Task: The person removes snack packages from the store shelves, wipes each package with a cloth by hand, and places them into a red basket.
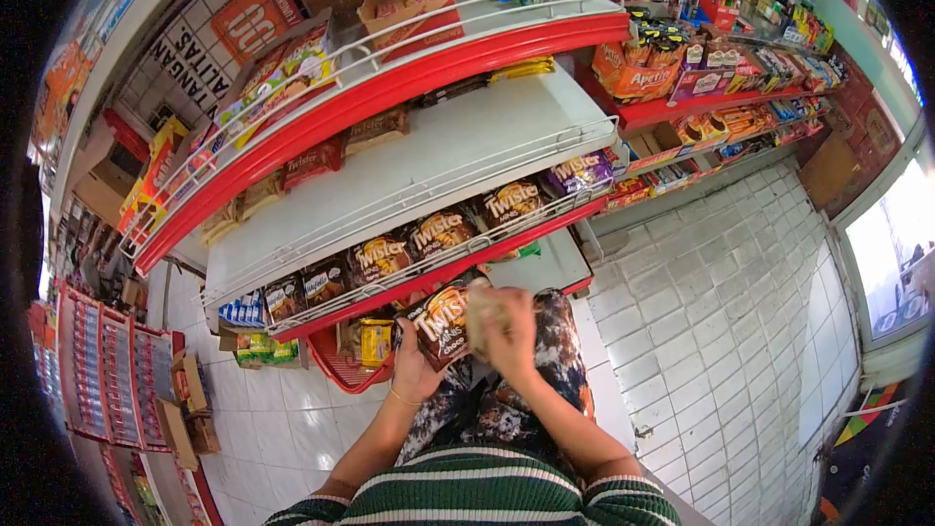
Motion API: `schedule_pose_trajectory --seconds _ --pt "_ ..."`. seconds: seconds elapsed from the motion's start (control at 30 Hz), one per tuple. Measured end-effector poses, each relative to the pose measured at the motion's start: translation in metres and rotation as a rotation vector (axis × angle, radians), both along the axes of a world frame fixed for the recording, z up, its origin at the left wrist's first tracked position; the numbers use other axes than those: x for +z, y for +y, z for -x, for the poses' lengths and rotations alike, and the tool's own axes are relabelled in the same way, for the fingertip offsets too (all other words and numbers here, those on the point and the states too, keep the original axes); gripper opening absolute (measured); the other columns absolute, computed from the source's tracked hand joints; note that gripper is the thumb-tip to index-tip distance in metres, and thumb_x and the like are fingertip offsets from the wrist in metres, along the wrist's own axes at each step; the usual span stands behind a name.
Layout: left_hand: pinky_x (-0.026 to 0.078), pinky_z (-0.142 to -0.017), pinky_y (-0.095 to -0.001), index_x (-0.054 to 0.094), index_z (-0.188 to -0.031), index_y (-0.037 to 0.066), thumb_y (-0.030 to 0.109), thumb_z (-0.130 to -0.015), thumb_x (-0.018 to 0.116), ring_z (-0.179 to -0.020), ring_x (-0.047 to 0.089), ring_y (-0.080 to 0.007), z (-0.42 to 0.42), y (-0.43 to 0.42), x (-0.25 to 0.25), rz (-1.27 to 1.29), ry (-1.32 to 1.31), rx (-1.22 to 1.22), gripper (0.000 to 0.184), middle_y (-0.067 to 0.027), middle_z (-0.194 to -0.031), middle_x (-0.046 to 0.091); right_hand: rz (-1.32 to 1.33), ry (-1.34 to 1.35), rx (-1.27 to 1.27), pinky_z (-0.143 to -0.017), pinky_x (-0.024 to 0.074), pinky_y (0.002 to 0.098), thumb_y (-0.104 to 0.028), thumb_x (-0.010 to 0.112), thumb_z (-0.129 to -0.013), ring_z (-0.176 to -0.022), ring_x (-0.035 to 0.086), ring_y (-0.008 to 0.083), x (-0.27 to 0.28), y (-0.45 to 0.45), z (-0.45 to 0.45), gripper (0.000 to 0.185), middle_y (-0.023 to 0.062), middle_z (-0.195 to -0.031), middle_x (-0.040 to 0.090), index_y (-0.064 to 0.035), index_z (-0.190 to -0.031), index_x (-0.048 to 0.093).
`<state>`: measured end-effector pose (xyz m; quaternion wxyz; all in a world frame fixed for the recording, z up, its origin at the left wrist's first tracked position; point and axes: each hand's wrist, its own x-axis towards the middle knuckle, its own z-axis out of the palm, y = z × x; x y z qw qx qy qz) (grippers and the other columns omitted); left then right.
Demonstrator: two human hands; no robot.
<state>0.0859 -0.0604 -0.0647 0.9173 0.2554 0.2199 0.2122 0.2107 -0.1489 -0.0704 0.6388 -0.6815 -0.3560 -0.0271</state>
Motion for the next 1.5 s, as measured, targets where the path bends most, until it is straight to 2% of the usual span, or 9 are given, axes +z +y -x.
schedule_pose_trajectory --seconds 0.1,0.47,0.8,0.83,1.03,1.27,1.37,1.4,1.5 --pt "0.038 -0.092 -0.0346 0.044 -0.118 0.007 0.05 -0.088 0.03 -0.106 0.049 -0.0205 0.008 -0.009 -0.014 -0.007 0.024 0.066 0.054 -0.007 -0.116 0.05 0.213 -0.199 0.292 -0.059 0.0462 0.0278 -0.009 0.063 -0.069 -0.072 0.056 0.02 0.023 0.003 0.039 0.03 0.008 -0.085 0.05 -0.0135 -0.099 0.062" --pt "0.039 -0.091 -0.0355 0.023 -0.134 0.017 0.041 -0.092 0.027 -0.109 0.046 -0.0203 0.031 -0.022 0.001 0.038 -0.033 0.103 0.048 -0.0075 -0.124 0.043 0.261 -0.266 0.244 -0.054 0.0462 0.0284 -0.007 0.068 -0.065 -0.062 0.055 0.0215 0.006 -0.002 0.043 0.031 0.0092 -0.081 0.05 -0.0126 -0.095 0.064" --pt "0.041 -0.09 -0.0358 0.024 -0.134 0.017 0.047 -0.089 0.03 -0.107 0.049 -0.018 0.031 -0.018 -0.04 0.069 0.001 -0.021 0.055 -0.0056 -0.124 0.044 0.231 -0.041 0.148 -0.086 0.0376 0.0295 -0.01 0.063 -0.074 -0.095 0.05 0.0239 -0.012 -0.005 0.014 0.037 0.0118 -0.103 0.05 -0.005 -0.109 0.053" --pt "0.042 -0.089 -0.0352 0.023 -0.135 0.018 0.048 -0.088 0.03 -0.107 0.049 -0.0179 0.026 -0.019 -0.025 0.049 -0.04 0.006 0.056 -0.0055 -0.124 0.044 0.209 0.425 0.354 -0.087 0.0371 0.03 -0.012 0.062 -0.077 -0.1 0.047 0.0215 -0.02 -0.007 0.007 0.041 0.0113 -0.107 0.05 -0.0024 -0.114 0.047" --pt "0.046 -0.085 -0.0336 0.022 -0.135 0.015 0.046 -0.089 0.03 -0.105 0.051 -0.0162 0.022 -0.003 -0.035 0.085 -0.108 -0.013 0.057 -0.007 -0.122 0.046 0.159 0.917 0.416 -0.073 0.0465 0.0267 -0.016 0.063 -0.079 -0.089 0.054 0.0162 -0.031 -0.002 -0.026 0.048 0.0129 -0.106 0.053 0.0011 -0.118 0.043" --pt "0.046 -0.085 -0.0311 0.029 -0.131 0.013 0.053 -0.087 0.032 -0.101 0.053 -0.0131 0.025 0.03 -0.033 0.028 0.047 0.015 0.06 -0.0072 -0.118 0.049 0.212 1.051 0.503 -0.067 0.0493 0.0272 -0.015 0.063 -0.079 -0.08 0.058 0.0157 -0.039 0.015 -0.037 0.046 0.0104 -0.095 0.058 0.0023 -0.117 0.044" --pt "0.042 -0.088 -0.0404 0.037 -0.122 0.004 0.059 -0.08 0.043 -0.1 0.051 -0.0231 0.037 0.047 -0.086 0.253 -0.033 0.15 0.069 -0.0125 -0.11 0.05 0.184 0.965 0.325 -0.066 0.0496 0.0279 -0.015 0.062 -0.08 -0.079 0.058 0.0159 -0.039 0.028 -0.051 0.04 0.0094 -0.094 0.059 0.0008 -0.113 0.046" --pt "0.041 -0.088 -0.0469 0.035 -0.122 0.002 0.057 -0.075 0.052 -0.104 0.046 -0.0303 0.051 0.053 -0.061 0.335 0.128 0.315 0.074 -0.0184 -0.113 0.043 0.193 0.962 0.323 -0.066 0.0496 0.0279 -0.015 0.062 -0.08 -0.079 0.058 0.0159 -0.036 0.033 -0.062 0.04 0.0094 -0.094 0.059 0.0008 -0.113 0.046" --pt "0.039 -0.088 -0.0497 0.029 -0.126 0.007 0.045 -0.076 0.061 -0.109 0.039 -0.0321 0.094 0.08 -0.151 0.564 0.535 0.755 0.071 -0.0197 -0.121 0.035 0.12 0.95 0.346 -0.064 0.0499 0.0302 -0.019 0.062 -0.08 -0.078 0.059 0.017 -0.018 0.06 -0.112 0.037 0.0076 -0.094 0.059 -0.0009 -0.109 0.049"
